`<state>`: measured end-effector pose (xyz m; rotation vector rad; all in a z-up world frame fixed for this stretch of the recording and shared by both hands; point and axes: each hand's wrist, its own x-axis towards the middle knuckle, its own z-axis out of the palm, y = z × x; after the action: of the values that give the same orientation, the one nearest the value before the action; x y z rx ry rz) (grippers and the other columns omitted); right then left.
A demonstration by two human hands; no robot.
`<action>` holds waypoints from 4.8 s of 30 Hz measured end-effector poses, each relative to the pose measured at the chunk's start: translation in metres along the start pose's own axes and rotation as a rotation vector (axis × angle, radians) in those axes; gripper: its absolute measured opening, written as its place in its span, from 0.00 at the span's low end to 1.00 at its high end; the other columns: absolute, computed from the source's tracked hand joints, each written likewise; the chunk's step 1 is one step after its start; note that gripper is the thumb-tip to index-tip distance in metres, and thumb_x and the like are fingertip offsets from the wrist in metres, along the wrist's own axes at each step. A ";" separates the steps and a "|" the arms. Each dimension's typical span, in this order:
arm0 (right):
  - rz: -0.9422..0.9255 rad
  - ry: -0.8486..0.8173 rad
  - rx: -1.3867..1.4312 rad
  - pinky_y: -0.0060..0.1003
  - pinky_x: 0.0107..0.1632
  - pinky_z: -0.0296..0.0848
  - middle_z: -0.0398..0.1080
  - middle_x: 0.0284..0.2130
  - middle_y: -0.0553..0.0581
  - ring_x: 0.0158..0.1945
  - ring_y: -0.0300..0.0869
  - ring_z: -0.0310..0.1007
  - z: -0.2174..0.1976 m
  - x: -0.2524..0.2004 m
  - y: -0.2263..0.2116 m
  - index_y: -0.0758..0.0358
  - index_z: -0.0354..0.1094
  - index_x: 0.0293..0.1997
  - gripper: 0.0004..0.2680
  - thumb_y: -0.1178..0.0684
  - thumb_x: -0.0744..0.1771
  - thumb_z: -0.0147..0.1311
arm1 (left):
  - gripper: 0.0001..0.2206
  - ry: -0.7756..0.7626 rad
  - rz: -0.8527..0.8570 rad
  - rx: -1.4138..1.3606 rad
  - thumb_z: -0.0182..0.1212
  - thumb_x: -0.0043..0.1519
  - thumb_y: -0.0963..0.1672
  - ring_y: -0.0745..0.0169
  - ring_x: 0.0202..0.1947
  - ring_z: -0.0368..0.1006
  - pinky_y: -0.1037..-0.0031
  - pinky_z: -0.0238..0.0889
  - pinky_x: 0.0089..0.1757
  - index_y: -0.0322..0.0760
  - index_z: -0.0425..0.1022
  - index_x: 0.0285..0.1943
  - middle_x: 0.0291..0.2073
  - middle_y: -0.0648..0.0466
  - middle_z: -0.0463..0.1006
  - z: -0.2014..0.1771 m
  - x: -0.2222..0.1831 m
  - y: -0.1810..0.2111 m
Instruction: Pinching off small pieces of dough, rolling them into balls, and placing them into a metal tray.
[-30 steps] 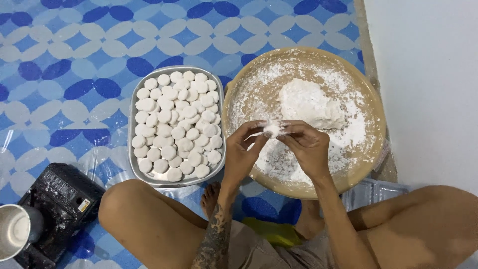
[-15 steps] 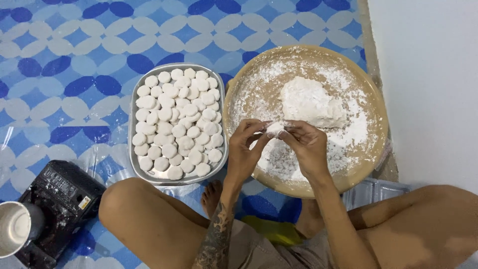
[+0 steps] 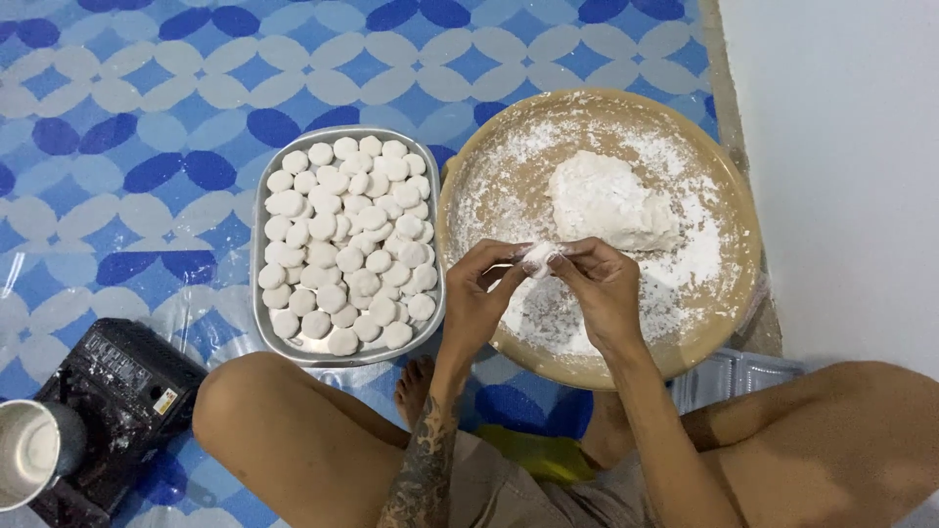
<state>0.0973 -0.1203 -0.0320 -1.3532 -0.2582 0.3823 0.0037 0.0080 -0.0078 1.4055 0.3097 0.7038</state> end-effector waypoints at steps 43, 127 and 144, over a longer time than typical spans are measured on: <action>-0.120 0.027 -0.043 0.37 0.45 0.81 0.78 0.32 0.61 0.38 0.38 0.77 0.017 -0.005 -0.014 0.71 0.76 0.42 0.07 0.66 0.63 0.67 | 0.06 0.126 0.027 -0.058 0.70 0.59 0.37 0.54 0.45 0.80 0.64 0.76 0.45 0.29 0.82 0.44 0.41 0.42 0.83 0.004 0.001 0.007; 0.267 -0.306 -0.035 0.31 0.42 0.81 0.76 0.32 0.57 0.34 0.37 0.78 0.217 0.093 0.064 0.72 0.77 0.45 0.11 0.53 0.66 0.68 | 0.10 0.476 -0.037 0.219 0.71 0.58 0.39 0.66 0.39 0.76 0.70 0.74 0.43 0.33 0.80 0.47 0.34 0.50 0.82 -0.170 0.077 -0.025; -0.161 -0.324 -0.642 0.44 0.49 0.80 0.79 0.41 0.64 0.50 0.58 0.79 0.293 0.203 0.193 0.62 0.78 0.49 0.14 0.55 0.61 0.72 | 0.13 0.463 0.058 1.083 0.70 0.54 0.39 0.40 0.36 0.80 0.53 0.76 0.37 0.29 0.81 0.48 0.31 0.43 0.80 -0.283 0.182 -0.152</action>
<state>0.1430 0.2584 -0.1692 -1.8791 -0.8055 0.3991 0.0152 0.3422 -0.1653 2.2540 1.1384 0.9625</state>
